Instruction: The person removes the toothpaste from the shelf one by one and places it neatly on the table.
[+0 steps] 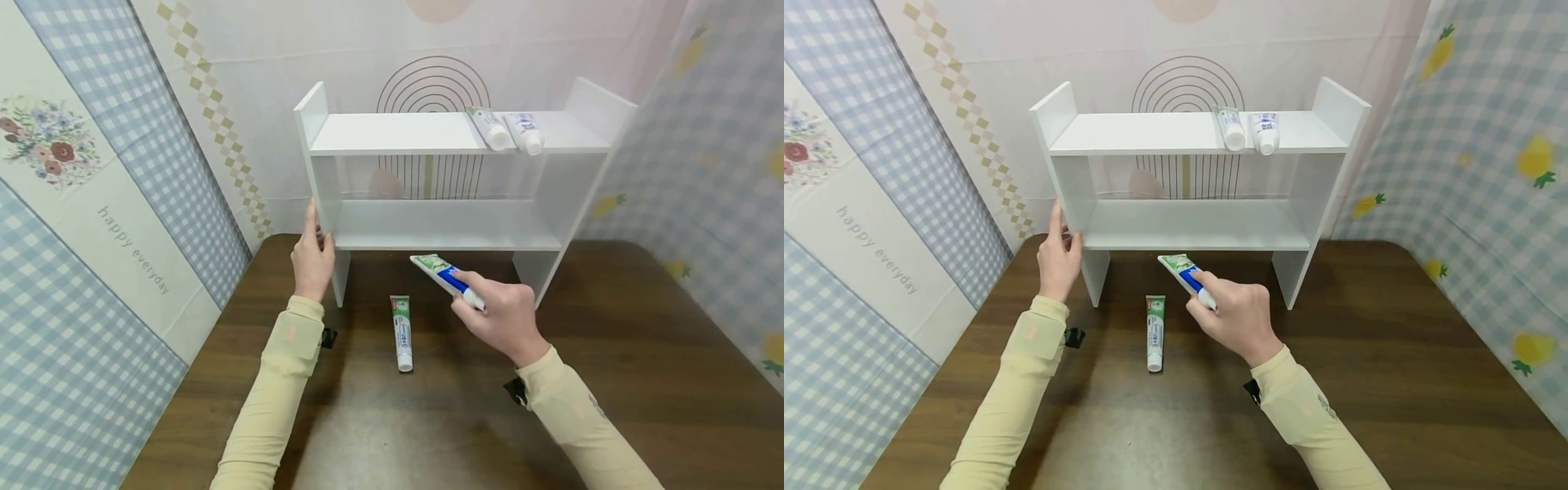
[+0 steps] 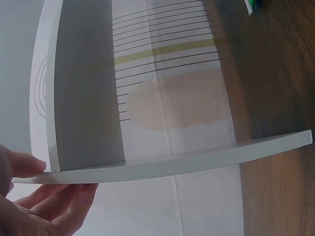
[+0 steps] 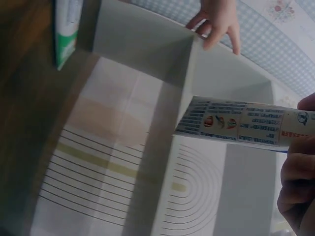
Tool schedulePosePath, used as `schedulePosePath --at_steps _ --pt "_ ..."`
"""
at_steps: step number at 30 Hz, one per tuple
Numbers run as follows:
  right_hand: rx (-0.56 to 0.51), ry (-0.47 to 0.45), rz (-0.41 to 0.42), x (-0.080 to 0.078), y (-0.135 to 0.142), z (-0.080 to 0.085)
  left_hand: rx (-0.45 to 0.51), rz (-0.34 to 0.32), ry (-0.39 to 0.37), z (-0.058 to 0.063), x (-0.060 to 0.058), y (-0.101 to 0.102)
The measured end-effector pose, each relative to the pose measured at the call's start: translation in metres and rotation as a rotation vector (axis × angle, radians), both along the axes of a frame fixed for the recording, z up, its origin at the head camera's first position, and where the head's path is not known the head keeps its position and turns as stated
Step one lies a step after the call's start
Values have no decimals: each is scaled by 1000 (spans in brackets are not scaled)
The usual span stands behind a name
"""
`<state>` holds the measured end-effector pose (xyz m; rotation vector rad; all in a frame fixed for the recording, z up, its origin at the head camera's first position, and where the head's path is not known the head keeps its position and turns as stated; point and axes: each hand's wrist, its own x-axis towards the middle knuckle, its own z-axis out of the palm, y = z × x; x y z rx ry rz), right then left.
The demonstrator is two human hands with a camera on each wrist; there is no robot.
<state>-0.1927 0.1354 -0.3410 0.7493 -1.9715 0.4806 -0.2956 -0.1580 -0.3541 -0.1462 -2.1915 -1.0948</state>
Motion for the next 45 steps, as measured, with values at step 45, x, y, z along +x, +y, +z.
schedulePosePath --at_steps 45 --pt "405 -856 -260 -23 13 -61 -26 13 -46 -4 0 0"
